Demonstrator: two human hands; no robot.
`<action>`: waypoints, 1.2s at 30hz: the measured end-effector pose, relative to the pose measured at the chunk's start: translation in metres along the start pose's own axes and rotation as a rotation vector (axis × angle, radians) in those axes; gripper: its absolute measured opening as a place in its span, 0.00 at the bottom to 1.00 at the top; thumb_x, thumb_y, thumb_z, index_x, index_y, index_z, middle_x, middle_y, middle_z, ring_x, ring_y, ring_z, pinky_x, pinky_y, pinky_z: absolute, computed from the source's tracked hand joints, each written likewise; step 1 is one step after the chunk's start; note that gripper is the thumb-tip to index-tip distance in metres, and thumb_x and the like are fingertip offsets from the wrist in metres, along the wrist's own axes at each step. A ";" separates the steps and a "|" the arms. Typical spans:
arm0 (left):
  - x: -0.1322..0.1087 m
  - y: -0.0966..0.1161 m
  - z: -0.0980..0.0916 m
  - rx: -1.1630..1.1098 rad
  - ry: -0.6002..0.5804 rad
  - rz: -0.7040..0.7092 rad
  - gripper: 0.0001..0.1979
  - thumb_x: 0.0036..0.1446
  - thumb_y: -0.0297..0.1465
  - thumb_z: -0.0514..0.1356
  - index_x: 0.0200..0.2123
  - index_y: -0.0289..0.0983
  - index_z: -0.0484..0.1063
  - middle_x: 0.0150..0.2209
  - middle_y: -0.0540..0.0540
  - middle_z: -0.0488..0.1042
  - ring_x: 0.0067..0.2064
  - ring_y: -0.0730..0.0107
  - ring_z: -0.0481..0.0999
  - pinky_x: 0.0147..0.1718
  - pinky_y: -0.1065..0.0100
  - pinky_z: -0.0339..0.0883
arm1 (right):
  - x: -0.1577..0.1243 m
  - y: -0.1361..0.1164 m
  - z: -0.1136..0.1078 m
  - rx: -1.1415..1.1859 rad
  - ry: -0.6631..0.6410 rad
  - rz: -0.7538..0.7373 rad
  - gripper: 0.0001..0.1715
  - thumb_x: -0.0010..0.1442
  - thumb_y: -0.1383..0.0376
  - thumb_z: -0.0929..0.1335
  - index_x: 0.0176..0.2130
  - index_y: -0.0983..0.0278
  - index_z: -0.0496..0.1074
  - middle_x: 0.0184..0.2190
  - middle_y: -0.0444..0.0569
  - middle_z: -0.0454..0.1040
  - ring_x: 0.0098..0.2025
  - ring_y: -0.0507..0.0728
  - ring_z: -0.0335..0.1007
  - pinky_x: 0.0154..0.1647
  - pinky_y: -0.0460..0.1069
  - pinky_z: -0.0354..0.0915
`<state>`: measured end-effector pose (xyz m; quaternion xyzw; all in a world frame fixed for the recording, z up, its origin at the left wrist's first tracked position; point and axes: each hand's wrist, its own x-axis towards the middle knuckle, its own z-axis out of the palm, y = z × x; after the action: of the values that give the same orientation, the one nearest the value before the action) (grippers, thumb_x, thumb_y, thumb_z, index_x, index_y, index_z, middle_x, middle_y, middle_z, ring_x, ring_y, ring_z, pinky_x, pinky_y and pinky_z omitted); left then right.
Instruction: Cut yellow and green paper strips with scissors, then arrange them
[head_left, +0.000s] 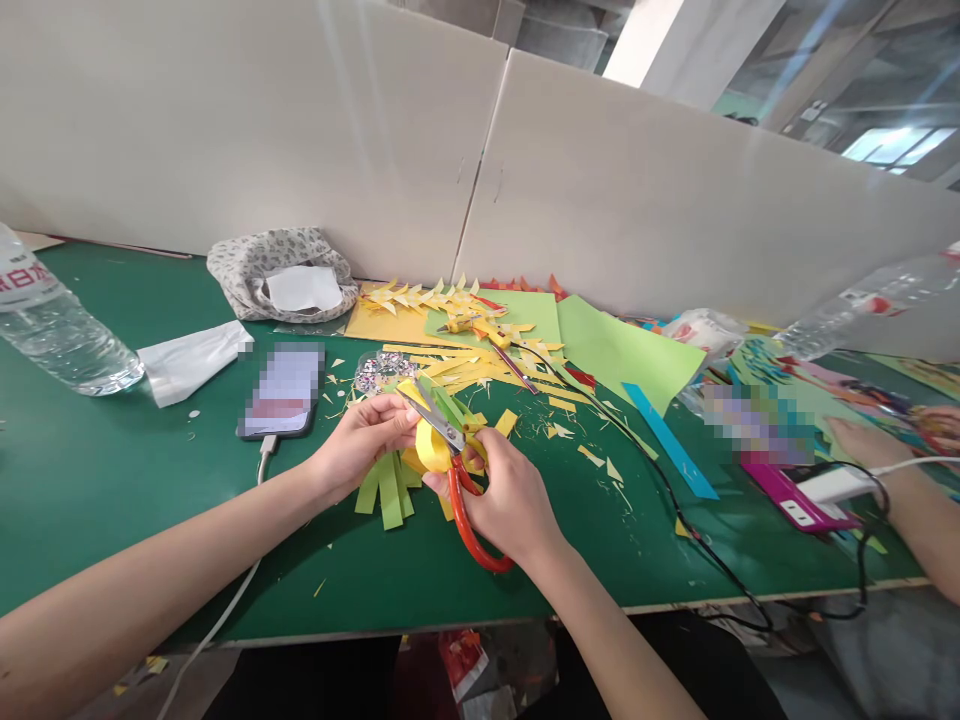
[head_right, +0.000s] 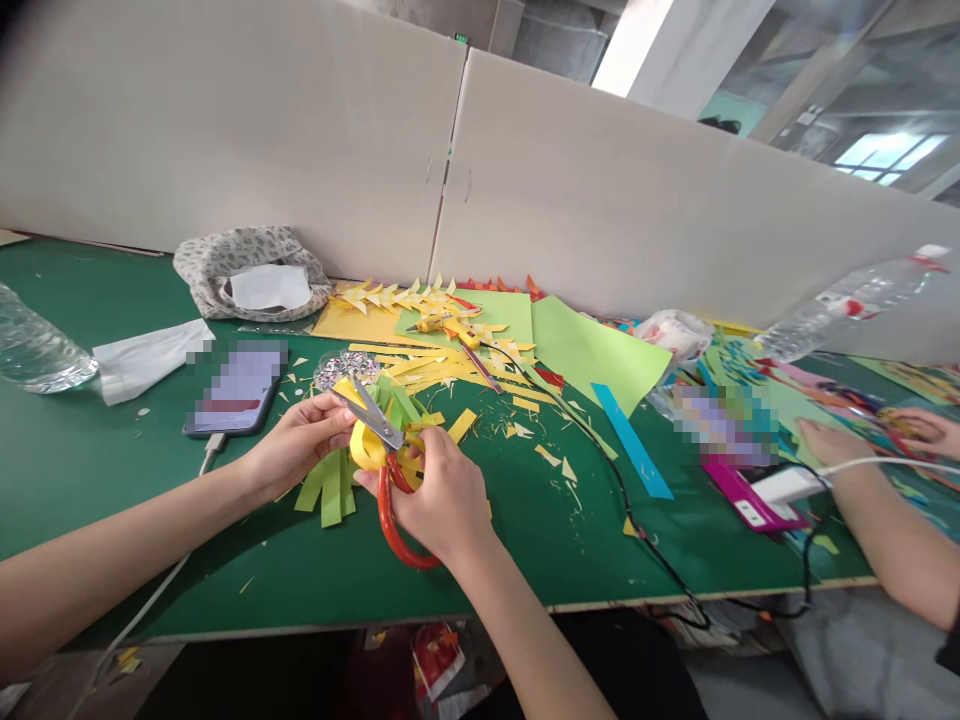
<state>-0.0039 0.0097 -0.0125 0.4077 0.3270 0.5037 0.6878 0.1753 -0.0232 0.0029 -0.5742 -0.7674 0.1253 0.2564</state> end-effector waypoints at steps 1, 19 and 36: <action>0.000 0.000 0.000 -0.002 0.003 -0.004 0.04 0.49 0.30 0.62 0.26 0.36 0.71 0.25 0.52 0.75 0.28 0.77 0.74 0.33 0.74 0.66 | 0.000 0.000 0.000 0.000 0.000 0.001 0.18 0.46 0.52 0.67 0.30 0.60 0.59 0.28 0.45 0.68 0.28 0.54 0.65 0.25 0.46 0.56; 0.000 0.000 -0.001 -0.044 -0.030 0.005 0.03 0.50 0.29 0.61 0.27 0.35 0.71 0.26 0.52 0.76 0.29 0.79 0.74 0.31 0.77 0.67 | -0.001 0.000 -0.001 0.082 0.019 -0.034 0.19 0.45 0.53 0.68 0.23 0.62 0.58 0.20 0.43 0.63 0.21 0.50 0.53 0.21 0.44 0.51; 0.001 0.000 0.000 -0.038 -0.010 0.011 0.03 0.49 0.30 0.62 0.27 0.36 0.72 0.26 0.52 0.76 0.28 0.78 0.74 0.31 0.76 0.67 | 0.000 0.001 0.000 0.083 0.058 -0.036 0.17 0.45 0.53 0.69 0.24 0.62 0.62 0.20 0.44 0.65 0.21 0.50 0.54 0.22 0.45 0.53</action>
<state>-0.0038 0.0111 -0.0128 0.3990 0.3116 0.5114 0.6944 0.1765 -0.0227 0.0027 -0.5527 -0.7638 0.1356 0.3044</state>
